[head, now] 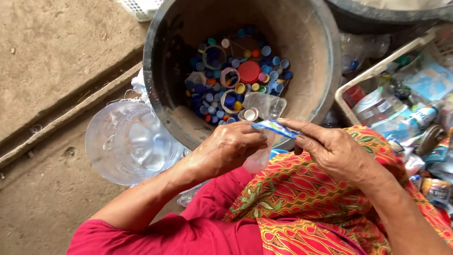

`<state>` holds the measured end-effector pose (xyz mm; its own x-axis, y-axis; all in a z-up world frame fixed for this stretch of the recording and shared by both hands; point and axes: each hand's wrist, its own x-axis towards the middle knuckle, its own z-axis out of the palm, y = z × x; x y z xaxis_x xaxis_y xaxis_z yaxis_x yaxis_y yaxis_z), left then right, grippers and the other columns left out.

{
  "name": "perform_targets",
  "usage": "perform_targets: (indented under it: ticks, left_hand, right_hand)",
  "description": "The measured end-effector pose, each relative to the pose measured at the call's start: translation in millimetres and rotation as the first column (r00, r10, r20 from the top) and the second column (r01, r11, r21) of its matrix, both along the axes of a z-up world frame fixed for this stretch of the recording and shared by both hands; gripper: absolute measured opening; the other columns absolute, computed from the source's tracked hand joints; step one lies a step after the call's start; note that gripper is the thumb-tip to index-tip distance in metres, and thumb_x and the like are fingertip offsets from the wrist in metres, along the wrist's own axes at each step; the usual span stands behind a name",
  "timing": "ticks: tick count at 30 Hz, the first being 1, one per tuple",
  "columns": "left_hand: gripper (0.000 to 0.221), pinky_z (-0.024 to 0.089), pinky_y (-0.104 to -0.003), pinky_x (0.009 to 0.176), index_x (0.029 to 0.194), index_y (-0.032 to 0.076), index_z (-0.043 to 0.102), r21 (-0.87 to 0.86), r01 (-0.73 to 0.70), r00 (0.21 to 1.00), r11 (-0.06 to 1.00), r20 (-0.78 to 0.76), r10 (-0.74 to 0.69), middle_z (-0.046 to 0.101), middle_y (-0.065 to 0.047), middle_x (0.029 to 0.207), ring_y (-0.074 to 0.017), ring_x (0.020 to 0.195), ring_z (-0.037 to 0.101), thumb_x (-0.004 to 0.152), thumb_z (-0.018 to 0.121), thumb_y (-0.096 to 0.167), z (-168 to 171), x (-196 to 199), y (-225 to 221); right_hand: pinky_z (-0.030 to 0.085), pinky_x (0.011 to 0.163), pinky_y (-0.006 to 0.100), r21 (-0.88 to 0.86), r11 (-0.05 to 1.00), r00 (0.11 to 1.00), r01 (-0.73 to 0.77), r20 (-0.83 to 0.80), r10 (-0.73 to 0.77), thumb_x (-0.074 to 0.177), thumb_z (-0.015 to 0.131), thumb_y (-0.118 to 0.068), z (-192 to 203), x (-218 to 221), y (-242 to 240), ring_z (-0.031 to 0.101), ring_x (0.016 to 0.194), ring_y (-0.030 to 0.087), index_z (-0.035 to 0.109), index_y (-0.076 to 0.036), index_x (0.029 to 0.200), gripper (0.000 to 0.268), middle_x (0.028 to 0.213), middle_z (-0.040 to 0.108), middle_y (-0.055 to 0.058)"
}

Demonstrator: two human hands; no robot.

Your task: Sorting plastic bottles, cups, and caps into different containers while removing labels and rings using a cutter.

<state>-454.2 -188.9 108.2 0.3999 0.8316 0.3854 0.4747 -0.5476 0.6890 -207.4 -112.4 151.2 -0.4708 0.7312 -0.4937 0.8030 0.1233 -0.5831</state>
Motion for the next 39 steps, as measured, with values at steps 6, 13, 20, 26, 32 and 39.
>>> perform_targets:
  ticks: [6,13,20,26,32,39]
  left_hand:
    - [0.005,0.056,-0.042,0.076,0.093,0.009,0.068,0.068,-0.055,0.99,0.996,-0.123,0.063,0.067,-0.009,0.086,-0.0304,0.083,0.069,0.092,0.063,0.008,-34.5,-21.7,-1.8]
    - [0.018,0.046,-0.067,0.102,0.104,0.019,0.076,0.229,-0.534,0.697,0.814,-0.425,0.577,0.05,-0.027,0.15,-0.0555,0.135,0.048,0.088,0.073,0.011,-78.6,-6.4,-3.1]
    - [0.02,0.045,-0.068,0.102,0.102,0.022,0.074,0.141,-0.616,0.72,0.775,-0.3,0.626,0.055,-0.021,0.145,-0.0525,0.137,0.047,0.085,0.081,0.026,-110.6,28.2,-21.2]
    - [0.025,0.036,-0.06,0.115,0.115,0.024,0.075,0.281,-0.623,0.729,0.73,-0.128,0.672,0.059,-0.014,0.146,-0.0431,0.141,0.048,0.09,0.081,0.022,-74.5,36.4,-16.0]
    - [0.022,0.045,-0.055,0.113,0.116,0.02,0.074,0.422,-0.495,0.798,0.759,-0.125,0.59,0.073,-0.006,0.122,-0.031,0.119,0.068,0.095,0.075,0.024,-55.3,44.8,-11.9]
    - [0.033,0.036,-0.063,0.112,0.11,0.016,0.07,0.353,-0.44,0.772,0.826,-0.32,0.549,0.072,-0.007,0.096,-0.0277,0.104,0.069,0.085,0.082,0.034,-69.7,38.8,-16.1]
  right_hand:
    - [0.047,0.047,0.032,-0.175,0.984,0.999,0.009,-0.039,-0.016,0.095,0.059,-0.02,-26.8,-22.5,9.6,0.057,0.046,0.017,0.073,-0.029,0.134,0.043,0.067,0.077,0.006]
    - [0.045,0.029,0.023,-0.604,0.754,0.857,0.258,-0.217,-0.467,0.104,0.05,-0.026,-95.0,-33.3,8.1,0.053,0.038,0.013,0.061,-0.022,0.143,0.041,0.079,0.071,0.024]
    - [0.046,0.028,0.024,-0.457,0.827,0.869,0.326,-0.2,-0.453,0.105,0.049,-0.026,-95.0,-32.8,0.9,0.055,0.039,0.015,0.066,-0.022,0.136,0.036,0.076,0.07,0.021]
    - [0.053,0.034,0.027,-0.257,0.925,0.933,0.281,-0.153,-0.326,0.103,0.052,-0.028,-73.6,-18.6,7.6,0.062,0.044,0.019,0.073,-0.019,0.128,0.033,0.071,0.074,0.018]
    - [0.056,0.093,0.054,0.035,0.998,0.996,0.046,-0.08,-0.043,0.104,0.048,-0.033,-30.9,-21.3,-8.8,0.071,0.106,0.041,0.071,-0.032,0.129,0.034,0.104,0.079,0.017]
    - [0.059,0.051,0.034,-0.145,0.977,0.975,0.154,-0.141,-0.175,0.103,0.05,-0.029,-44.4,-11.0,-9.2,0.066,0.05,0.021,0.073,-0.028,0.124,0.032,0.064,0.072,0.011]
